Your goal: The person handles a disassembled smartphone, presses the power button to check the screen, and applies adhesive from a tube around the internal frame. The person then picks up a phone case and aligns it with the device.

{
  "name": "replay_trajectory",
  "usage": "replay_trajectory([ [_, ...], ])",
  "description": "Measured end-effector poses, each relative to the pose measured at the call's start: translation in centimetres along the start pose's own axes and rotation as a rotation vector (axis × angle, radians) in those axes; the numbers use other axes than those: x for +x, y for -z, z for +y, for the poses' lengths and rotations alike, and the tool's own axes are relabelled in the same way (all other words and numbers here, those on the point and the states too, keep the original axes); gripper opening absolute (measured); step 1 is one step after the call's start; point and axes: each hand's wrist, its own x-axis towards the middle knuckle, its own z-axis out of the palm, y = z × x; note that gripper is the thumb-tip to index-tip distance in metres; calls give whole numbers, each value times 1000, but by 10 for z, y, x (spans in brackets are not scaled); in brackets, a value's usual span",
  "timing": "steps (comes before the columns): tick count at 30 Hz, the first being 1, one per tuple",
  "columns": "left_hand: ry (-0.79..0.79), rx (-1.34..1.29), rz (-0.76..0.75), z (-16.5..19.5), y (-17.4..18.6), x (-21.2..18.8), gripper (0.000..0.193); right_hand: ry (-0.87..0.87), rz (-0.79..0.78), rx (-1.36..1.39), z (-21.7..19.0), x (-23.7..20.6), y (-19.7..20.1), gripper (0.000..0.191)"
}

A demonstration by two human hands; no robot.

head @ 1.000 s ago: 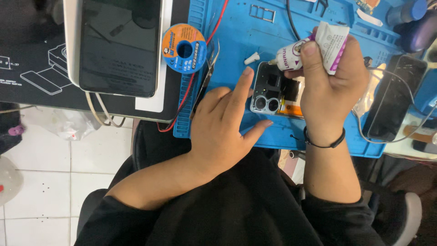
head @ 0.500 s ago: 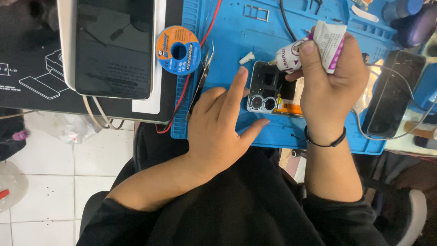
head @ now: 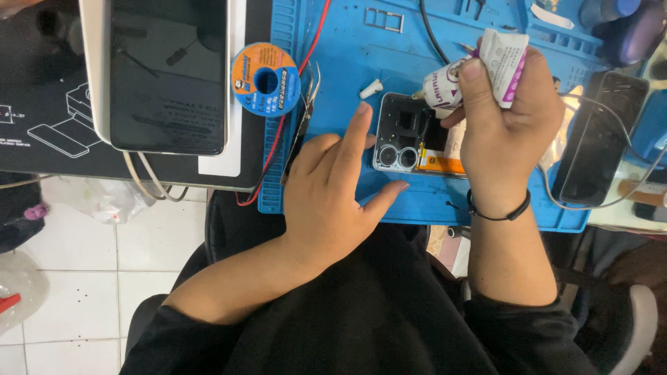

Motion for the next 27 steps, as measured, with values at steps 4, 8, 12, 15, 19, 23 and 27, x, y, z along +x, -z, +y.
replay_trajectory([
  [4, 2, -4, 7, 1, -1, 0, 95, 9, -3, -1, 2, -1, 2, 22],
  [8, -2, 7, 9, 1, -1, 0, 95, 22, -4, -3, 3, -1, 5, 21],
  [12, -2, 7, 11, 1, -3, -1, 97, -12, 16, -5, 2, -2, 7, 18],
  [15, -14, 4, 22, 0, -4, -1, 97, -21, 21, -2, 2, -2, 9, 17],
  [19, -8, 4, 23, 0, -5, -2, 98, -23, 17, -1, 1, -3, 10, 18],
  [23, -5, 14, 21, 0, -5, -2, 98, -6, 16, -25, 1, -3, 13, 17],
  [27, -8, 16, 23, 1, -6, -2, 98, -4, 20, -20, 2, -4, 16, 16],
])
